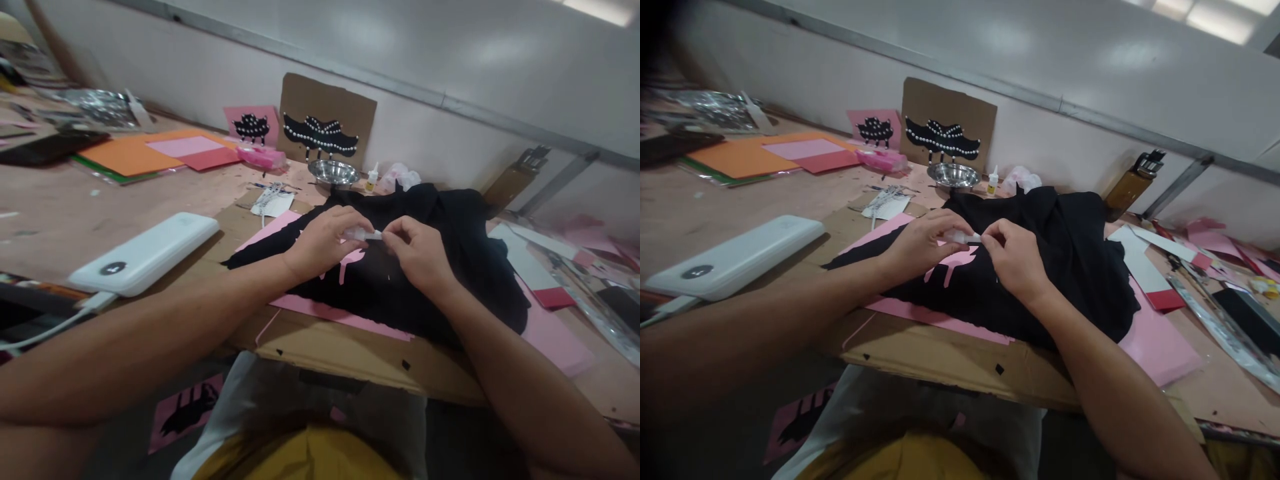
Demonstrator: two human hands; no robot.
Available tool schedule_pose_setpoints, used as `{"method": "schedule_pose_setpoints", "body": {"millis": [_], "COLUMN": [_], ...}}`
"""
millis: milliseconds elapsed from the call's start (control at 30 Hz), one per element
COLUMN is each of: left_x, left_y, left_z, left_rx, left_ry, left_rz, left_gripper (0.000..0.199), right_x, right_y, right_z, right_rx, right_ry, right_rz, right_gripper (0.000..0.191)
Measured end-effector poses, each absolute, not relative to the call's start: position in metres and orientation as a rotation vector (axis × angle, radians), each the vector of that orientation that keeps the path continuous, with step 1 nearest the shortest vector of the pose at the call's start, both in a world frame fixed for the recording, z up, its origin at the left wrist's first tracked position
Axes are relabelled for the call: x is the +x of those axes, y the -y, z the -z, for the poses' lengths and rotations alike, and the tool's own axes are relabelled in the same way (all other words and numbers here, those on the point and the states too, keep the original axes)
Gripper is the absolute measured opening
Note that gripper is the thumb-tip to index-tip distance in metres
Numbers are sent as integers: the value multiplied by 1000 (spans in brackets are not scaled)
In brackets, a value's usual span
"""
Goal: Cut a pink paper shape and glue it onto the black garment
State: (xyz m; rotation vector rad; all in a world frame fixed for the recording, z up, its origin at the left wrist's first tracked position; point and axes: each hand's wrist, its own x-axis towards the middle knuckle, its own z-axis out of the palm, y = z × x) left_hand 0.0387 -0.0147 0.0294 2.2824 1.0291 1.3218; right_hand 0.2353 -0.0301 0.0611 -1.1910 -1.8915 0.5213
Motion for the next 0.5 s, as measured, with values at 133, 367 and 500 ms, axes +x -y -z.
{"method": "schedule_pose_setpoints", "body": {"millis": [133, 367, 500], "left_x": [40, 43, 43], "left_y": [12, 9, 10], "left_z": [-24, -22, -25], "left_rx": [1992, 1591, 1449], "left_ry": [-870, -638, -543], "left_rz": [-1285, -1167, -1170], "left_gripper": [17, 26, 33], "right_x": [235, 232, 231], "right_y": [25, 22, 22], "right_z": [-64, -56, -52], "right_rx": [-1161, -1103, -1096], "right_ry": [1556, 1429, 1398], "right_rz": [-1220, -1330, -1196], "right_gripper": [25, 30, 23]}}
